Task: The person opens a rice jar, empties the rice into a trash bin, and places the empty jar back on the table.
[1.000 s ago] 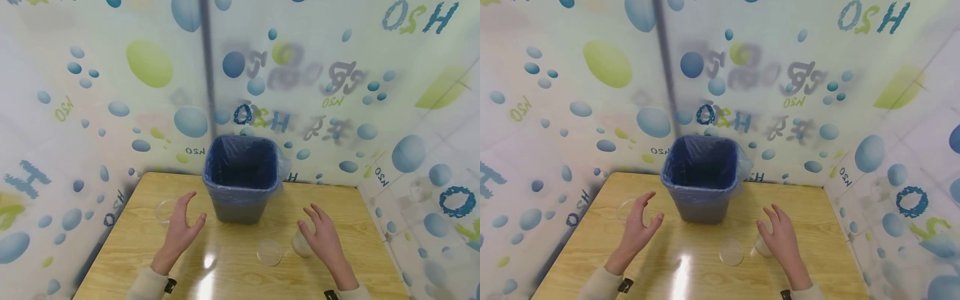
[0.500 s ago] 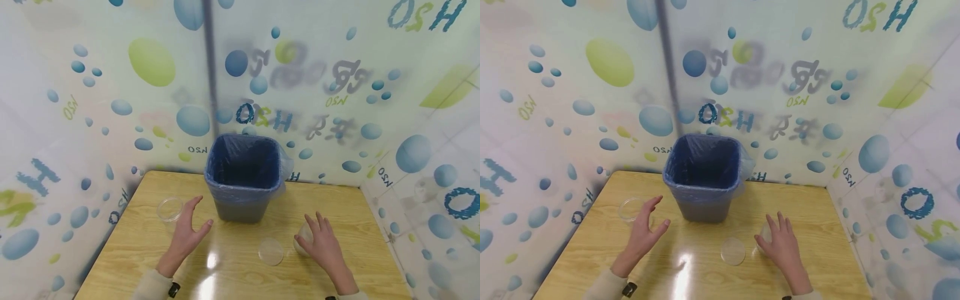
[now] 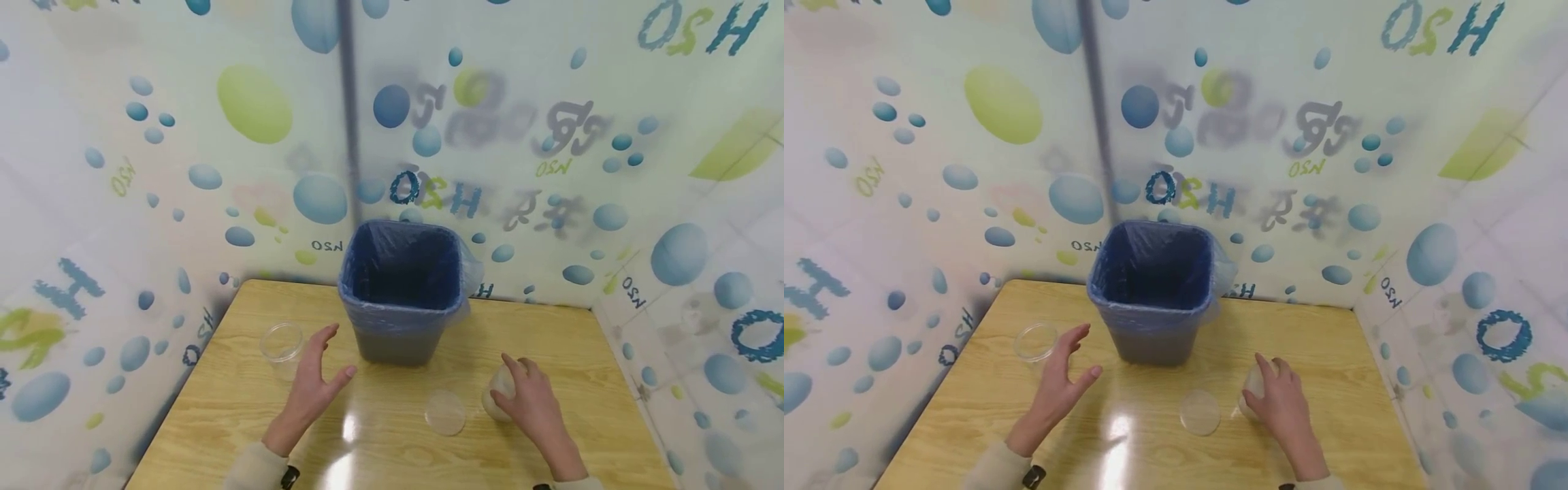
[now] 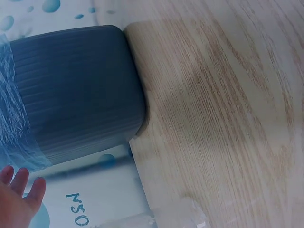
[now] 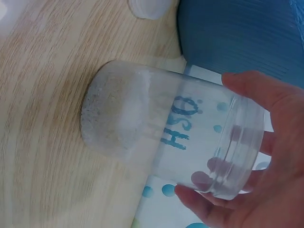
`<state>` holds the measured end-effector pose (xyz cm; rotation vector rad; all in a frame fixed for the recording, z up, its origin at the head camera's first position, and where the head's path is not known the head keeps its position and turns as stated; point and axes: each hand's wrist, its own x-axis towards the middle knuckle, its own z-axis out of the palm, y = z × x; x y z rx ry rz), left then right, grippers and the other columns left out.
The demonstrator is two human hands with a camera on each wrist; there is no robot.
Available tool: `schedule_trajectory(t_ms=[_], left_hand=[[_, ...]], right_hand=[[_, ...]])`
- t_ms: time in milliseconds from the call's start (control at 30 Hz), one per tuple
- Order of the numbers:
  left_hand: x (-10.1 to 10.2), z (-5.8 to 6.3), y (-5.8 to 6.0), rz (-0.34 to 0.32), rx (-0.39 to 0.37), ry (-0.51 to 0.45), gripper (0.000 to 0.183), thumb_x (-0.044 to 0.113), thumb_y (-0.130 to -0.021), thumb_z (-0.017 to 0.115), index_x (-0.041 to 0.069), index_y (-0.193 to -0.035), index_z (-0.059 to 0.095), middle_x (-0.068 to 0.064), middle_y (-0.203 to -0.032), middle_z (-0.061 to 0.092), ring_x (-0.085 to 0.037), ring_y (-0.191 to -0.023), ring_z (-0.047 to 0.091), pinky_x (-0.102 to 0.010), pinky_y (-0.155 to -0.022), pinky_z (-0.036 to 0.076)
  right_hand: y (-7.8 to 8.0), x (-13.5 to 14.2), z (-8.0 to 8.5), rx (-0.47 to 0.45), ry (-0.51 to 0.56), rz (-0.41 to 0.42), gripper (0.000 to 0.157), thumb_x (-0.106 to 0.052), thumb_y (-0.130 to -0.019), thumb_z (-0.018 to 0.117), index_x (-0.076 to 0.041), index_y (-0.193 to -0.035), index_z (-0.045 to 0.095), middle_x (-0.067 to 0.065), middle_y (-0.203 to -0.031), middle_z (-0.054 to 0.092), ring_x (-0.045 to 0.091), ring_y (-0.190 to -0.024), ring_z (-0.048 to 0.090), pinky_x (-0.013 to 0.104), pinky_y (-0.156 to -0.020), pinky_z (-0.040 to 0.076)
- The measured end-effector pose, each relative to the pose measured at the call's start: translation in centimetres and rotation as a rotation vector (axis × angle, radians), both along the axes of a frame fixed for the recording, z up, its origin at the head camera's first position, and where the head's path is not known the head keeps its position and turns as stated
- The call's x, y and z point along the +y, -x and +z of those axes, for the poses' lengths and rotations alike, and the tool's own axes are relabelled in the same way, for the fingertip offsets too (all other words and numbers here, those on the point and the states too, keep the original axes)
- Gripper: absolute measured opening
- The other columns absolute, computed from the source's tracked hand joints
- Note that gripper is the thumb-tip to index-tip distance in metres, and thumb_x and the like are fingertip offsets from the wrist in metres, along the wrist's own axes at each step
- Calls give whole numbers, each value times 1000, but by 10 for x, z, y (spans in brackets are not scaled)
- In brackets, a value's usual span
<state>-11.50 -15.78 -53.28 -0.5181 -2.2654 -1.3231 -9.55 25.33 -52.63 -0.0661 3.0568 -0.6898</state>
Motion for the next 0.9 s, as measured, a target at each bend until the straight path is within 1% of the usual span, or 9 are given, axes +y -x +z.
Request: schedule_trajectory(t_ms=[100,233,300,433,500,567,667,767,900], left_hand=[[3,0,-1,-10,8,-2,77,27,-86,78,-2,-150,46,-21,-148,52,-40,-132,50,-17,-111,33],[6,0,-1,-13,30,-1,76,25,-85,78,-3,-149,47,-21,-147,53,-40,-131,51,-21,-110,37],[7,0,-2,-17,30,4,76,24,-84,78,-4,-148,47,-21,-147,53,-39,-131,51,-23,-109,38],[8,2,-2,-36,29,14,77,24,-84,78,-4,-148,47,-22,-146,53,-37,-132,51,-25,-109,38],[10,3,-3,-48,30,18,76,26,-86,77,-4,-148,46,-22,-145,55,-36,-133,51,-25,-109,38],[12,5,-5,-59,34,21,77,30,-87,77,-4,-148,46,-22,-144,56,-36,-132,52,-24,-109,38],[15,7,-6,-80,35,39,78,36,-89,76,-4,-149,45,-21,-143,57,-35,-131,54,-27,-109,41],[19,8,-7,-112,19,66,79,38,-88,77,-1,-149,46,-18,-145,57,-32,-132,54,-32,-109,44],[24,9,-10,-168,18,111,79,33,-86,79,4,-151,45,-13,-150,54,-32,-132,54,-39,-107,47]], right_hand=[[-1,1,4,4,32,-5,76,-28,-88,82,-3,-151,49,37,-142,45,61,-124,48,72,-87,48],[0,-1,14,65,79,13,75,-31,-89,81,0,-150,49,37,-140,47,58,-122,52,70,-91,48],[-1,-3,21,81,92,9,75,-34,-90,80,-1,-150,49,37,-140,48,56,-121,54,68,-93,48],[-3,-7,35,65,104,-21,77,-46,-93,75,-5,-153,48,33,-143,48,53,-125,53,67,-93,48],[-4,-9,41,54,119,-37,79,-52,-93,73,-8,-153,48,31,-145,48,51,-126,53,67,-93,48],[-4,-11,45,51,144,-46,80,-55,-93,72,-10,-154,48,28,-145,49,47,-125,55,64,-92,51],[-5,-14,50,56,204,-54,78,-55,-92,72,-12,-153,49,23,-145,50,40,-123,58,56,-87,56],[-6,-17,53,64,295,-52,76,-53,-92,74,-13,-153,50,19,-145,51,36,-123,59,46,-83,61],[-9,-22,58,77,447,-42,70,-45,-93,77,-15,-151,53,15,-145,53,35,-122,59,42,-83,62]])
